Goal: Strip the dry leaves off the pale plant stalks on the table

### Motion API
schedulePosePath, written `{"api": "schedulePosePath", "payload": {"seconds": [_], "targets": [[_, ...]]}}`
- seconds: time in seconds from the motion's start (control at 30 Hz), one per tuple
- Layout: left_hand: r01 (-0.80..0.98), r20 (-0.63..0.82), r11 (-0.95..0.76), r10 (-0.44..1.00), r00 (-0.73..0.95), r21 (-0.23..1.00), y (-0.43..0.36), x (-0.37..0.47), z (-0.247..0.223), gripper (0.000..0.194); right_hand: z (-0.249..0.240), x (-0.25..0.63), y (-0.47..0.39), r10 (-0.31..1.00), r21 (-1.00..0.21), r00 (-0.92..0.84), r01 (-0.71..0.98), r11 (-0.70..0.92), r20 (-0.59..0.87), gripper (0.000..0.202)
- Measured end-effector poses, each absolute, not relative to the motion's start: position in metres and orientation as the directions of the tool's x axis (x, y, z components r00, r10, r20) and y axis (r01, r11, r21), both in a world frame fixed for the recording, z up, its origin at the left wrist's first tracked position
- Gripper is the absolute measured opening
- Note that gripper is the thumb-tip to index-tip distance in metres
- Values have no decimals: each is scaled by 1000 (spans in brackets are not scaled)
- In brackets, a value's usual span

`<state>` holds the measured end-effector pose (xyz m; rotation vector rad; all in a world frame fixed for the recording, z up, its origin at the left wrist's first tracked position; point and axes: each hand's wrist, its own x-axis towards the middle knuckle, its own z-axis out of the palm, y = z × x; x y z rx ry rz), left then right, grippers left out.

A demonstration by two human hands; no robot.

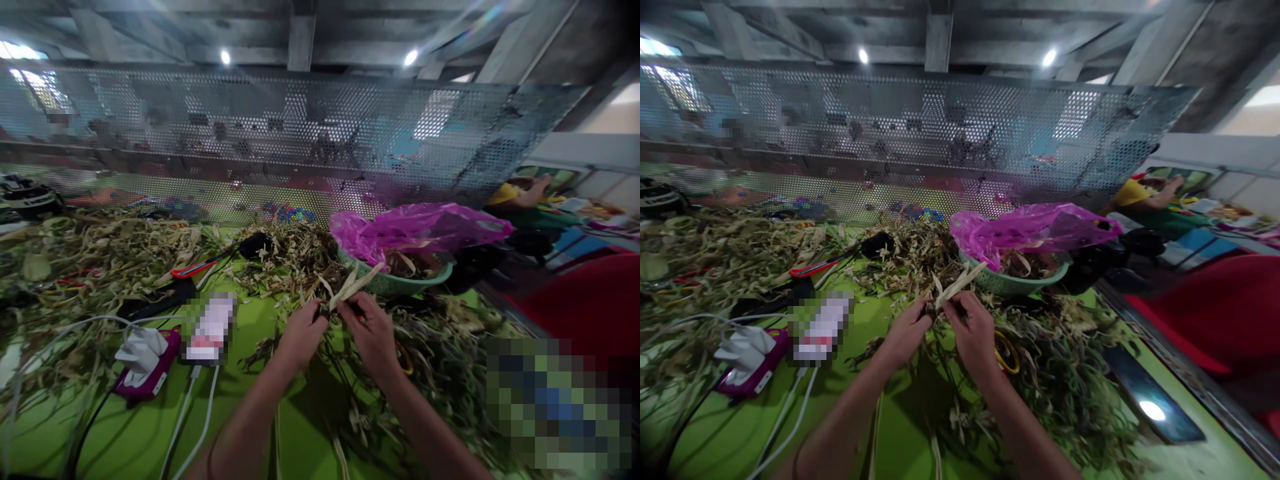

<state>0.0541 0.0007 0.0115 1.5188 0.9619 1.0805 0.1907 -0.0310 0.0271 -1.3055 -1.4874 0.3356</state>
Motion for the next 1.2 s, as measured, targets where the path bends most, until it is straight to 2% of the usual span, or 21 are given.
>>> {"api": "schedulePosePath", "payload": {"seconds": [0.33,0.43,0.63,0.77,0.93,1.03,1.2], "targets": [[130,156,-217,917,368,967,-2,55,16,16,24,190,-27,861,-820,209,469,327,463,11],[94,147,-191,924,352,977,1,55,12,14,25,189,-27,858,-831,214,438,343,467,12],[-111,67,-38,960,271,993,7,53,9,15,25,195,-27,860,-754,17,491,437,509,17],[-108,90,-62,956,279,992,9,53,9,14,25,201,-25,853,-717,-69,509,476,518,11],[13,194,-209,926,325,978,7,55,6,15,25,197,-27,879,-761,78,541,359,470,17],[62,176,-213,914,365,975,2,55,8,15,27,194,-28,901,-815,161,511,272,402,24],[60,169,-213,892,420,975,-3,54,15,17,30,193,-26,916,-873,204,428,233,344,23]]}}
